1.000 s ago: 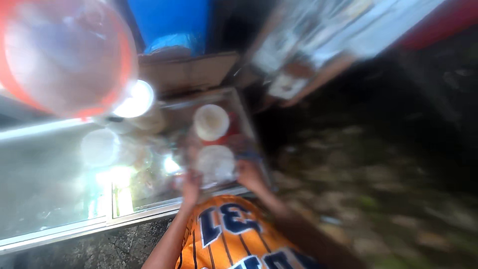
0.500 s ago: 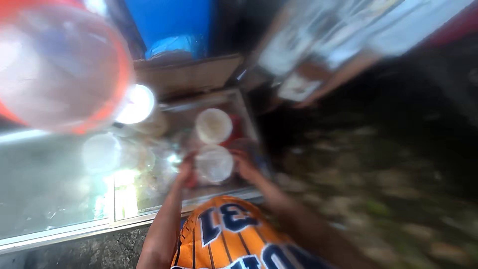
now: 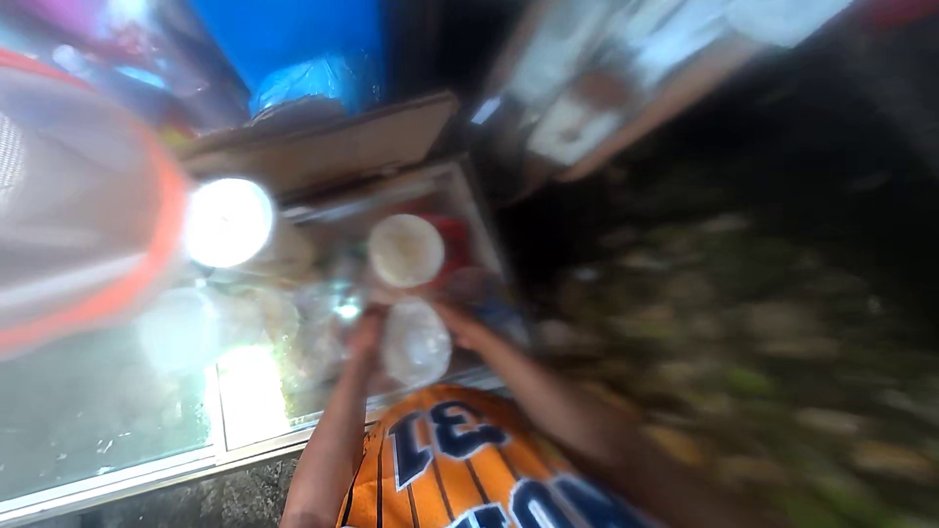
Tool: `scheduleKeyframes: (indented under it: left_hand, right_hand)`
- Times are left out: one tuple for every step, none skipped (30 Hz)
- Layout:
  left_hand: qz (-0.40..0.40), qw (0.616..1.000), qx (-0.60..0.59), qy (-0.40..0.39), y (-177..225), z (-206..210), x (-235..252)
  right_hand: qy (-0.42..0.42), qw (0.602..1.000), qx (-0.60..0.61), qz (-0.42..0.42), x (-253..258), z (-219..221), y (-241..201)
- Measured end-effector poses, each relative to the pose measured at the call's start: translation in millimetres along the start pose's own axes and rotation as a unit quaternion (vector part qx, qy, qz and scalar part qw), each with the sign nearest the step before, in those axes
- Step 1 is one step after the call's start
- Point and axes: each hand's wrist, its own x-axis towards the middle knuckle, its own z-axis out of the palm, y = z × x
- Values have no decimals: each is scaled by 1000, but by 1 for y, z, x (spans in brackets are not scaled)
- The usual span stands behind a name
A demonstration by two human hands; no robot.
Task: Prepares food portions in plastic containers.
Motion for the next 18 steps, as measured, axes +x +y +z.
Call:
scheduleKeyframes:
  left_hand:
    - [2, 1000, 15, -2, 4, -1, -1]
    - [0, 1000, 25, -13, 6, -2, -2]
    - [-2, 999, 35, -27, 4, -2, -2]
    - [-4, 999, 42, -33, 0, -1, -2]
    - [-2, 998, 49, -29, -5, 1, -1]
    - [2, 998, 55, -17, -10, 2, 0]
    - [5, 999, 53, -1, -13, 1, -2]
    - [5, 999, 46, 14, -15, -3, -5]
    - [2, 999, 30, 27, -17, -8, -10]
    - [-4, 999, -2, 34, -19, -15, -16]
    - [-10, 998, -49, 31, -23, -21, -22]
    - [-17, 994, -102, 24, -29, -26, -28]
    - [-27, 988, -153, 18, -36, -28, -31]
    - [-33, 981, -193, 19, -40, -26, -33]
    - [-32, 976, -214, 26, -39, -21, -33]
    - [-26, 974, -221, 32, -36, -13, -31]
    - [-19, 974, -221, 37, -32, -8, -30]
    - [-13, 975, -218, 40, -25, -4, -28]
  right_hand:
    - [-6, 999, -21, -24, 1, -1, 0]
    - [-11, 999, -32, -38, 3, -1, 1]
    - [-14, 998, -38, -41, 3, 0, 4]
    - [-16, 998, -38, -39, 3, 1, 8]
    - [-13, 999, -35, -34, 4, 2, 13]
    - [-7, 999, -26, -30, 4, 4, 18]
    - [-3, 1000, 2, -27, 3, 4, 22]
    - [2, 999, 43, -29, 0, 3, 26]
    - [-1, 996, 84, -34, -3, -1, 30]
    - [-13, 993, 112, -42, -8, -6, 34]
    - [-32, 990, 127, -50, -13, -11, 36]
    - [-49, 989, 132, -53, -18, -15, 39]
    - [-63, 988, 130, -52, -21, -17, 42]
    - [-70, 988, 128, -56, -20, -16, 45]
    - [-67, 987, 131, -67, -18, -14, 45]
    - [-57, 987, 131, -77, -14, -12, 43]
    - [-41, 988, 129, -79, -11, -11, 38]
    - [-22, 989, 130, -72, -6, -12, 32]
